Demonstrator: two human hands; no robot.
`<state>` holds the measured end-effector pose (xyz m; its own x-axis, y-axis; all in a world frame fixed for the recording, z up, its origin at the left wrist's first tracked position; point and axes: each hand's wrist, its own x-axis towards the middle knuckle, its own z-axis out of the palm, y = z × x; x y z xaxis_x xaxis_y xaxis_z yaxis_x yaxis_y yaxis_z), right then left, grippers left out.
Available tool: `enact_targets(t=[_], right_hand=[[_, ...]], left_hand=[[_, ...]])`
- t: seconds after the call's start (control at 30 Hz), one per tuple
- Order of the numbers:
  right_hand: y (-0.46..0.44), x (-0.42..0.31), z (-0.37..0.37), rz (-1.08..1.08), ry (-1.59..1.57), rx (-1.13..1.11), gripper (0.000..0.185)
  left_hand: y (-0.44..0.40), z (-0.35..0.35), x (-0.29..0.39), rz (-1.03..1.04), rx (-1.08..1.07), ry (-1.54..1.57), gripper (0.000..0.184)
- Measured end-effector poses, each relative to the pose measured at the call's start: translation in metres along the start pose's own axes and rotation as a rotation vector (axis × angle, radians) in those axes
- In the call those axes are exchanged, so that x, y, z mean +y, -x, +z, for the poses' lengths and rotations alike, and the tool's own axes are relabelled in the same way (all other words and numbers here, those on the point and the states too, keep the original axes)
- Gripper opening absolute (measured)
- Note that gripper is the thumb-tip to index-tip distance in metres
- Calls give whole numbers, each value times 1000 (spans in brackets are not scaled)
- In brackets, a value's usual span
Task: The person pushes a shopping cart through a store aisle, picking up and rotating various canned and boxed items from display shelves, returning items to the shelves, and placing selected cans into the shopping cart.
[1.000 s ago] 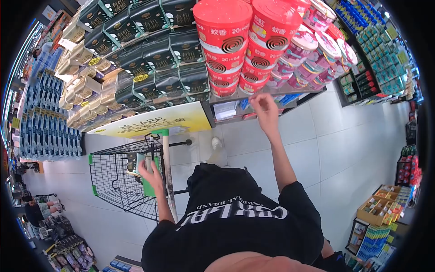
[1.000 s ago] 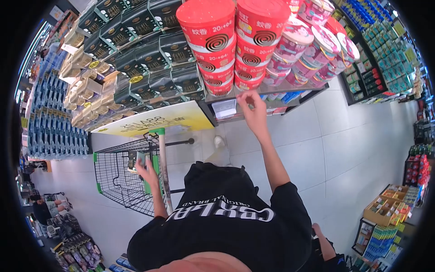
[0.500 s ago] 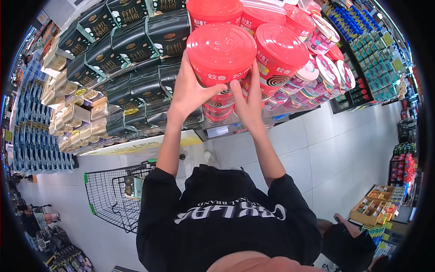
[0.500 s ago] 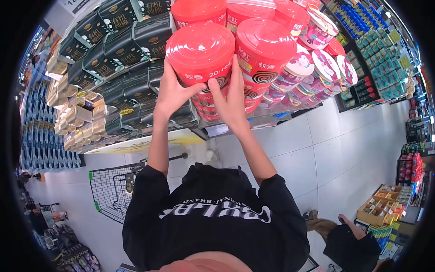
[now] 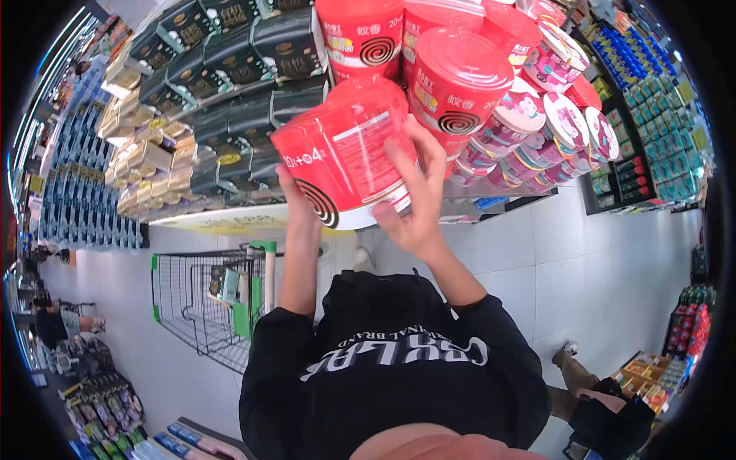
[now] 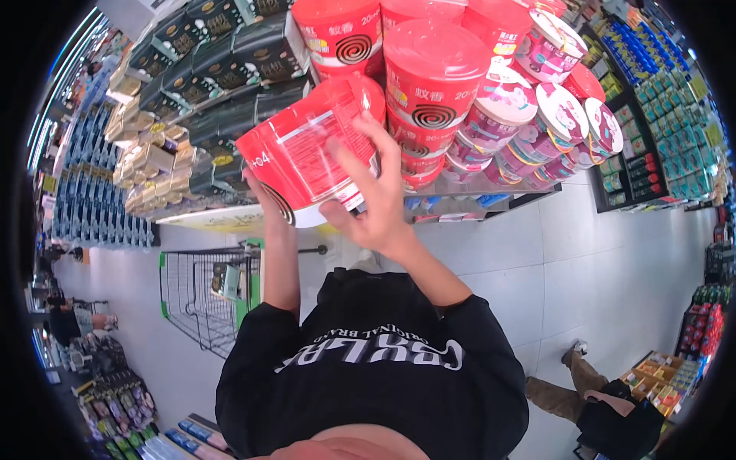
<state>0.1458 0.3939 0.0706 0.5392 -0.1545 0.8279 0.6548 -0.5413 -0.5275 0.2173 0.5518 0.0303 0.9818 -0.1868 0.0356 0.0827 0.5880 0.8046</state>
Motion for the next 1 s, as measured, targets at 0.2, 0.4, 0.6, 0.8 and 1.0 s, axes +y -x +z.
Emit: enact_targets(t=[0.2,0.4,0.6,0.8,1.0], right_hand=[[88,-18,-26,498,-316,-150,88],[129,-37,-46,623,-357,-162,92],[137,-50,-62,650,-335,-255,85],[166,-26,-72,864,-530,-175,74],[207,18,-88,1325,-1523,166,59]], left_hand=[[59,-65,-96,-216,201,378,67],[125,-53,-95,-259,212,231,64],[146,-20,-72,-196,188,244,61],[166,1,-64,-41,-7,-389,64],[218,31,-37,166,-212,-1123,68]])
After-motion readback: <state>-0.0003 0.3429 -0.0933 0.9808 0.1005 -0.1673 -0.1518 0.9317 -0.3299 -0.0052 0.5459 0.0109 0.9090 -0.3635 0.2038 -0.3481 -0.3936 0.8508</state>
